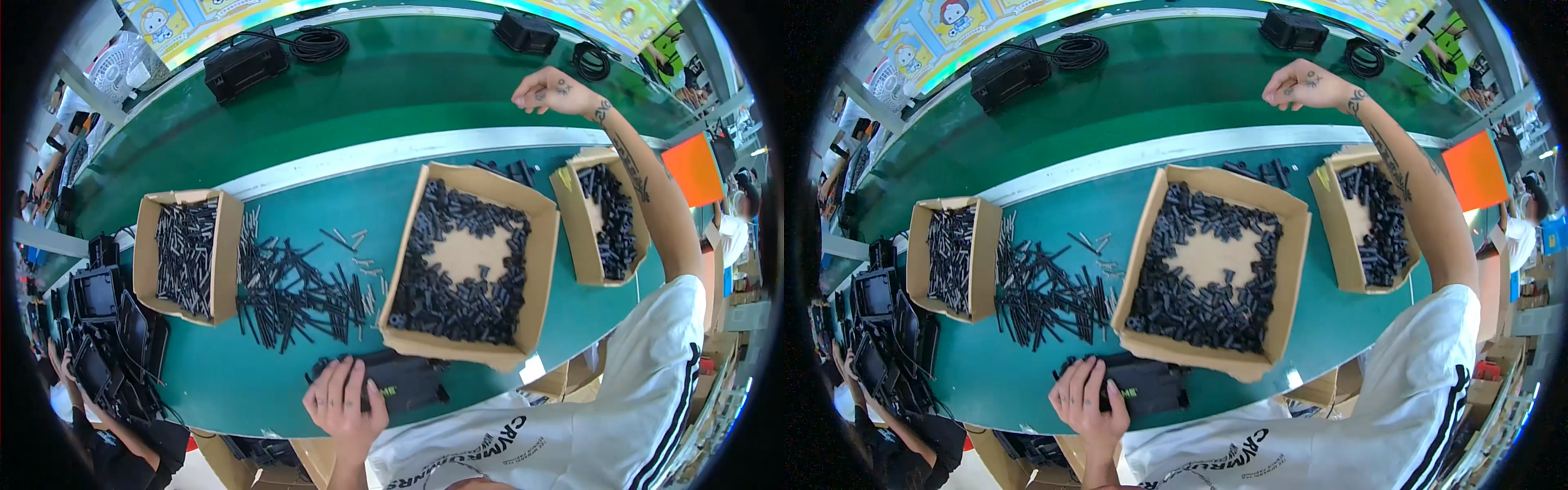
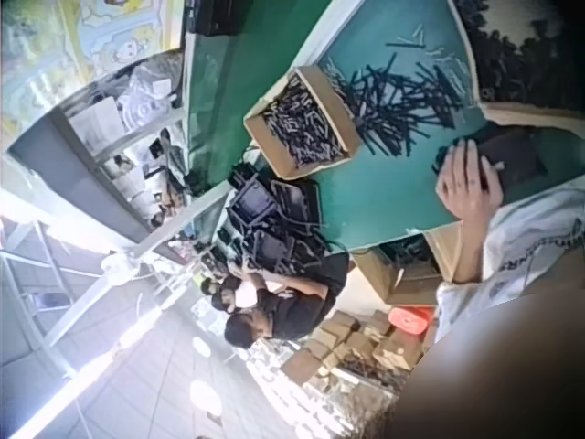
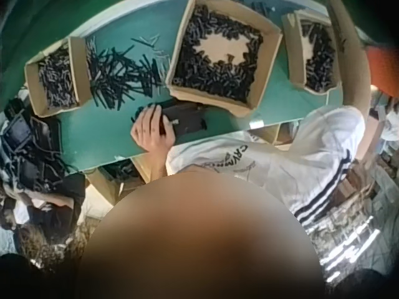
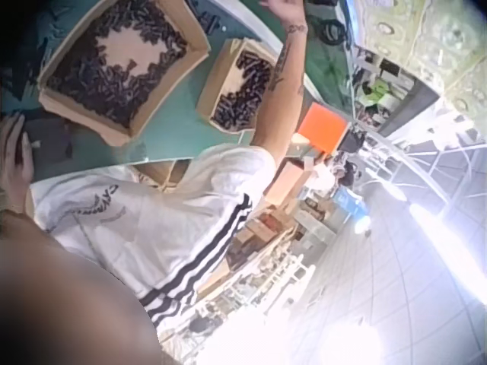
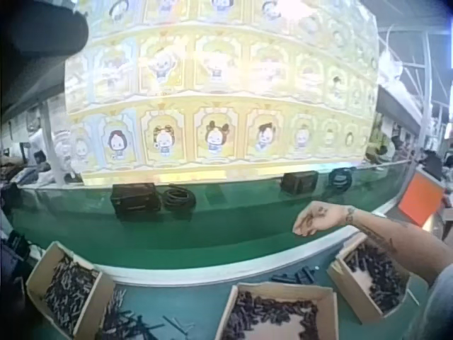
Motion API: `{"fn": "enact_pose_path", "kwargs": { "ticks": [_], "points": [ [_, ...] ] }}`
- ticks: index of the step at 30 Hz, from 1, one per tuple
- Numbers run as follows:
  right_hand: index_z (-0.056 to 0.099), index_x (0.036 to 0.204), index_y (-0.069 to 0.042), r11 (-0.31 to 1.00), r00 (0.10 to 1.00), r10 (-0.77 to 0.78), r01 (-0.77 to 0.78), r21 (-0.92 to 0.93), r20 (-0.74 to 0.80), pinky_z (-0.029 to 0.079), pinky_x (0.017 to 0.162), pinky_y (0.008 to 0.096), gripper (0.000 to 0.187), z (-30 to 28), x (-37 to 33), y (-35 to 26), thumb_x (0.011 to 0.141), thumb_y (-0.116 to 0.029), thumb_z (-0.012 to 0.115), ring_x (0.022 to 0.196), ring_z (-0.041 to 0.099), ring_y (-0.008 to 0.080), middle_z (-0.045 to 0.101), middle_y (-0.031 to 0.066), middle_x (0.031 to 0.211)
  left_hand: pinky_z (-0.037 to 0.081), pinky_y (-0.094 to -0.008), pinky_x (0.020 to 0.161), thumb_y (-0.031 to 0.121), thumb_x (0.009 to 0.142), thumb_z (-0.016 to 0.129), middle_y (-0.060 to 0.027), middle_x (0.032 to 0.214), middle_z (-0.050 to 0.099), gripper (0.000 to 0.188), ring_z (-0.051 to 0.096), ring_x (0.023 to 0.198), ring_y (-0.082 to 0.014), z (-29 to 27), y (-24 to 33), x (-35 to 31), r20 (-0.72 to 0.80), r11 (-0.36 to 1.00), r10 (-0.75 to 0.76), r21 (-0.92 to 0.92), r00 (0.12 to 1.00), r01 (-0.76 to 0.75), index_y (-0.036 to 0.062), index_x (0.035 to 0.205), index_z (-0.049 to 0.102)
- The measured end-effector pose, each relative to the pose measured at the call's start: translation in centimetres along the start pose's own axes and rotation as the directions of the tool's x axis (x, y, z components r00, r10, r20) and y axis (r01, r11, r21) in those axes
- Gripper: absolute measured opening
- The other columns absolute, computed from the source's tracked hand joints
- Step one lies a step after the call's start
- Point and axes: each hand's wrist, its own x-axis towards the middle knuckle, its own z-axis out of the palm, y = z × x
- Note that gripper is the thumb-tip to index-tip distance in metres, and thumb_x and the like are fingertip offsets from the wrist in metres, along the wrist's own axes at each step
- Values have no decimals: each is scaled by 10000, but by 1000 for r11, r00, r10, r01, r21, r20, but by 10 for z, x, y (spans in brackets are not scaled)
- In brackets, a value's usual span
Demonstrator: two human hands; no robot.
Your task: Assembling black protective plastic cases by inserting hinges and pins on a production line.
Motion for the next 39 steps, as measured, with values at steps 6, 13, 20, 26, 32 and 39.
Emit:
{"fn": "enact_pose_path", "kwargs": {
  "ticks": [6, 13, 20, 26, 32, 39],
  "points": [
    [724, 1110, -33, 964, 997, -70, 76, -255, 34, 569, 771, 346, 299, 13, -36, 10, 829, -134, 741, 854, 699, 195, 738, 104, 987, 418, -413, 928, 111, 810, 659, -92, 1151, 677, 313, 628, 1087, -284, 5, -2, -1, -111, 997, 80, 23, 991, -78, 69, 1119, 684],
    [677, 1255, -119, 935, 987, -73, 118, -333, 145, 550, 829, 406, 593, 49, -29, 28, 721, -288, 871, 943, 695, 271, 679, 142, 1196, 405, -404, 939, 97, 800, 664, -71, 1132, 682, 304, 625, 1087, -275, 7, 1, -3, -144, 995, 90, 53, 985, -83, 83, 1103, 687],
    [725, 1163, -87, 948, 987, -11, 61, -313, 158, 556, 813, 392, 430, 53, -33, 29, 768, -218, 831, 934, 689, 250, 731, 119, 1047, 408, -403, 946, 102, 808, 663, -69, 1132, 687, 280, 628, 1085, -271, 8, 2, -5, -162, 994, 98, 59, 982, -90, 74, 1085, 697],
    [725, 1130, -53, 985, 991, 42, -20, -173, 126, 558, 798, 362, 364, 52, -42, 32, 789, -167, 781, 895, 697, 209, 737, 105, 986, 409, -407, 948, 98, 813, 660, -72, 1126, 691, 281, 630, 1084, -273, 10, 0, -5, -174, 993, 111, 61, 978, -102, 64, 1089, 698],
    [708, 1175, -60, 961, 983, -70, 112, -253, 170, 549, 816, 366, 591, 60, -48, 25, 626, -181, 887, 927, 686, 230, 679, 145, 1127, 413, -407, 947, 88, 809, 662, -77, 1123, 690, 286, 631, 1081, -273, 9, 1, -5, -186, 993, 108, 58, 977, -99, 68, 1092, 697],
    [711, 1088, 17, 887, 951, -306, 297, -352, 32, 563, 757, 388, 555, 72, -47, 36, 592, -157, 888, 858, 680, 269, 684, 164, 1024, 419, -403, 950, 83, 808, 671, -74, 1129, 686, 290, 630, 1084, -277, 8, 0, -4, -180, 996, 83, 51, 980, -75, 76, 1096, 696]
  ]
}}
